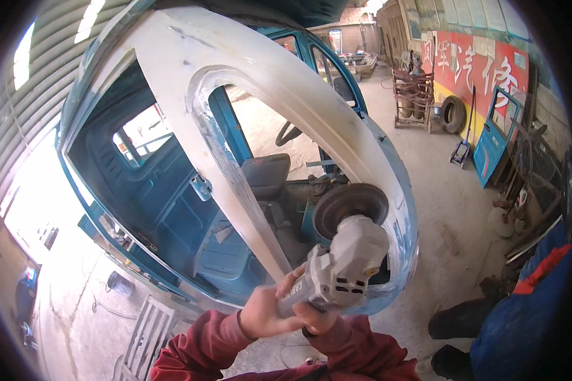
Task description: The person uses an angle grinder with a sanding disc to sand the white-painted door frame of a teal three-wheeled vehicle. They pause to touch the surface, then change the sanding disc and continue sanding the lower door edge.
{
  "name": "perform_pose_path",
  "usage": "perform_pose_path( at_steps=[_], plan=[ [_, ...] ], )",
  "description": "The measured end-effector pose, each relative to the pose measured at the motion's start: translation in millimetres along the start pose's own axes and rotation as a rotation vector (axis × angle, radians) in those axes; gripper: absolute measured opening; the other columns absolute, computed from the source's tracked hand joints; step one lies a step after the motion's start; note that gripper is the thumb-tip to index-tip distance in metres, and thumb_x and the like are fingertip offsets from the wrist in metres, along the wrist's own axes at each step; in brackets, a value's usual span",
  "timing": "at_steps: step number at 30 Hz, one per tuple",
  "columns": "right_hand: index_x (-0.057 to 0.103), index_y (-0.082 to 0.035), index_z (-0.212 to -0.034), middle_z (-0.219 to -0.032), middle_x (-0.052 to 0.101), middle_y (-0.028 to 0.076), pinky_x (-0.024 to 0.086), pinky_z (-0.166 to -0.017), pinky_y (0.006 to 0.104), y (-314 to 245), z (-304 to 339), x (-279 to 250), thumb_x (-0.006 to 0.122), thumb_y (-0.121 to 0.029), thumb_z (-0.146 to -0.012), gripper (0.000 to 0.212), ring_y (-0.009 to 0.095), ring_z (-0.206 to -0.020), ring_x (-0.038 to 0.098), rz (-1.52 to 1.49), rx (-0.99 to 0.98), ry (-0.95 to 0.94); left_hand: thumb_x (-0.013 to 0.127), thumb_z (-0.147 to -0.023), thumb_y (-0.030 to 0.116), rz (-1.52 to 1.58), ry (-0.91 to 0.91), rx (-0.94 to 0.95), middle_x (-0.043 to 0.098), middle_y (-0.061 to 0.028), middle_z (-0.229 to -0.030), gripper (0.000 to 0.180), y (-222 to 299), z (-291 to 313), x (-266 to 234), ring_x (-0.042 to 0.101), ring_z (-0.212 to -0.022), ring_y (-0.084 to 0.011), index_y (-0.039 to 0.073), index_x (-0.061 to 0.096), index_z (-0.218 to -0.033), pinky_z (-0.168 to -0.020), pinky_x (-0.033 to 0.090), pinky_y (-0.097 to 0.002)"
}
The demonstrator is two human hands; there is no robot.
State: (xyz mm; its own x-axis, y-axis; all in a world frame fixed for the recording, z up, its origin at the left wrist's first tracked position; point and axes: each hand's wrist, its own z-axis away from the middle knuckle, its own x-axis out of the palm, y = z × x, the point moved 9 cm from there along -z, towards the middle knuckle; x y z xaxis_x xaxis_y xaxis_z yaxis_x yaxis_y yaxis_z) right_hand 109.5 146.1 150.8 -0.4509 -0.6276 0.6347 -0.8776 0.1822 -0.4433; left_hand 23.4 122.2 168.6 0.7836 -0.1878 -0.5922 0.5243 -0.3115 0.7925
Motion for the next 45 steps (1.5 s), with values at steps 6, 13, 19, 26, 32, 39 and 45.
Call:
perform_pose_path(
  at_steps=[6,13,19,26,32,39,45],
  plan=[
    [0.040,-0.002,-0.134,-0.104,0.056,0.012,0.048,-0.085,0.0360,-3,-11,10,0.077,-0.005,-0.078,0.067,0.021,-0.096,0.057,-0.033,-0.034,-0.020,0.078,-0.072,0.041,0.009,0.066,0.070,0.066,-0.0192,-0.112,0.089,0,-1,-10,0.067,-0.104,-0.0280,-0.004,0.045,-0.142,-0.092,0.049,-0.0339],
    [0.036,-0.005,-0.138,-0.108,0.055,0.014,0.047,-0.086,0.0396,2,14,-13,0.076,-0.007,-0.079,0.072,0.024,-0.098,0.056,-0.063,-0.037,0.046,0.079,-0.074,0.038,0.004,-0.073,0.034,0.064,-0.0244,-0.110,0.087,5,-2,13,0.067,-0.103,-0.0316,-0.001,0.044,-0.143,-0.093,0.048,-0.0330],
    [0.038,-0.006,-0.137,-0.107,0.055,0.012,0.048,-0.085,0.0388,4,11,-7,0.076,-0.006,-0.080,0.069,0.022,-0.097,0.057,-0.081,-0.051,0.043,0.078,-0.074,0.038,0.007,-0.040,-0.026,0.065,-0.0233,-0.114,0.086,-3,1,6,0.067,-0.107,-0.0307,-0.002,0.045,-0.143,-0.092,0.049,-0.0334],
    [0.038,-0.006,-0.137,-0.106,0.055,0.011,0.047,-0.087,0.0388,6,19,-14,0.075,-0.008,-0.081,0.067,0.021,-0.100,0.055,-0.102,-0.047,0.039,0.080,-0.073,0.040,0.011,-0.039,0.033,0.068,-0.0202,-0.111,0.084,-2,-1,13,0.069,-0.102,-0.0300,-0.002,0.050,-0.139,-0.090,0.051,-0.0343],
    [0.039,-0.007,-0.136,-0.108,0.054,0.011,0.046,-0.089,0.0398,1,31,-18,0.073,-0.011,-0.083,0.063,0.022,-0.102,0.055,-0.116,-0.066,0.091,0.080,-0.072,0.039,-0.111,-0.089,-0.032,0.066,-0.0227,-0.108,0.086,-6,1,22,0.069,-0.099,-0.0339,-0.003,0.049,-0.139,-0.088,0.051,-0.0343],
    [0.039,-0.006,-0.134,-0.108,0.054,0.013,0.047,-0.088,0.0405,11,23,-19,0.074,-0.010,-0.083,0.062,0.023,-0.101,0.056,-0.114,-0.052,0.022,0.080,-0.072,0.039,-0.027,-0.056,0.026,0.068,-0.0206,-0.109,0.086,-2,-2,14,0.069,-0.102,-0.0325,-0.004,0.048,-0.139,-0.089,0.051,-0.0353],
    [0.041,-0.002,-0.130,-0.109,0.054,0.016,0.048,-0.085,0.0453,11,43,-35,0.075,-0.019,-0.078,0.064,0.028,-0.095,0.057,-0.092,-0.015,0.226,0.081,-0.073,0.042,-0.117,-0.139,-0.026,0.067,-0.0214,-0.105,0.086,-15,0,34,0.068,-0.095,-0.0365,0.000,0.048,-0.140,-0.085,0.052,-0.0369]
  ],
)
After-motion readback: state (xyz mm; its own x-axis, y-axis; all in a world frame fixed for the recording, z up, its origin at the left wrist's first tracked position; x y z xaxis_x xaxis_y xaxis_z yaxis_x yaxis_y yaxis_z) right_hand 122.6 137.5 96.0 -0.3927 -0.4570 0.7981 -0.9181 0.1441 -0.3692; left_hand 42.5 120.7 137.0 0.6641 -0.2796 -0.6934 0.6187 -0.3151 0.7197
